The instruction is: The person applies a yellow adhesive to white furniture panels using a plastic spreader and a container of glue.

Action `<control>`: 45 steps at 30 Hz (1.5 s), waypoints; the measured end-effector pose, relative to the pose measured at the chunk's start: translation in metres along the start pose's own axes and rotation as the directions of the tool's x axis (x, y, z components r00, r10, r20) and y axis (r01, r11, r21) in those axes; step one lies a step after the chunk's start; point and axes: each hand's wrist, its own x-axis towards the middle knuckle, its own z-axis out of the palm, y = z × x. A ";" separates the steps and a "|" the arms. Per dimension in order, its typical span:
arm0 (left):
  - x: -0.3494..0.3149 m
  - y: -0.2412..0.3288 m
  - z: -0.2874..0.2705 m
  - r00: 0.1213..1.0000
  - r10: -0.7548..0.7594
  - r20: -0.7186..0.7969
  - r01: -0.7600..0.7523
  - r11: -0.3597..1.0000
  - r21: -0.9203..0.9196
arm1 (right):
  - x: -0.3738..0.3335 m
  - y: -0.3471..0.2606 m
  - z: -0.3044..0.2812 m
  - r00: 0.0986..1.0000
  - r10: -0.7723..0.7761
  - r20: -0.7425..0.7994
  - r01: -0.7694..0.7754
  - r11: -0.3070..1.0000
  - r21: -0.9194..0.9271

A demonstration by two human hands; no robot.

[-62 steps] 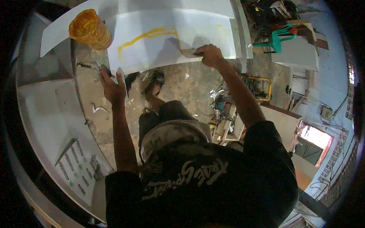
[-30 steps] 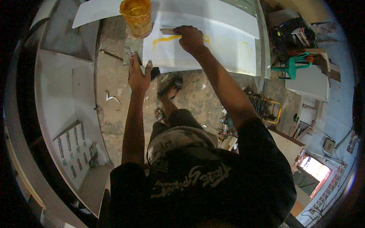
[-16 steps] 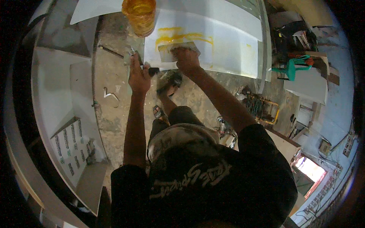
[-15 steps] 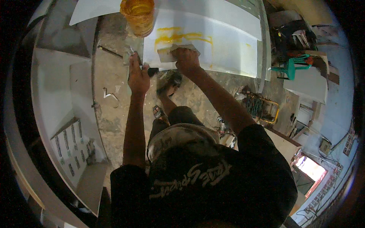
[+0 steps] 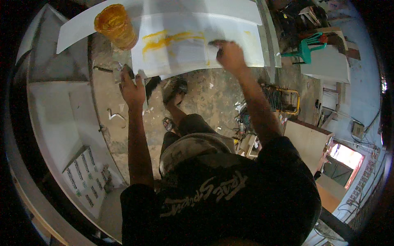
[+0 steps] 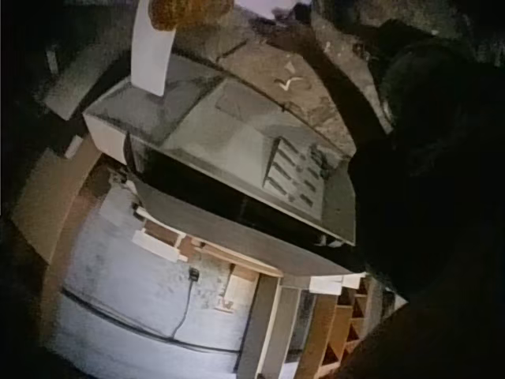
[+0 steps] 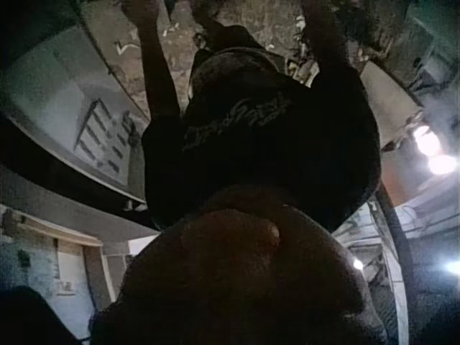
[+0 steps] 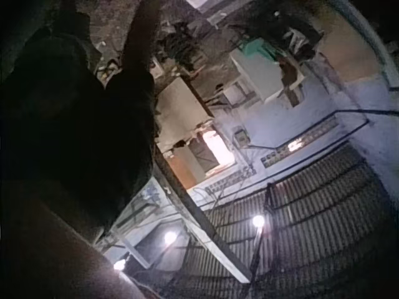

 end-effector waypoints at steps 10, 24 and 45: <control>0.001 0.006 0.005 1.000 -0.009 0.015 0.008 0.999 0.047 | 0.134 0.064 0.026 0.992 -0.118 0.052 0.123 0.986 -0.111; -0.003 0.010 0.015 0.997 0.010 -0.072 -0.007 0.999 0.037 | 0.013 0.046 0.052 0.918 -0.098 0.384 0.178 0.968 -0.177; -0.012 -0.006 0.002 0.992 -0.120 0.041 0.121 0.992 -0.018 | -0.047 -0.023 -0.015 0.978 -0.010 -0.209 0.038 0.991 0.131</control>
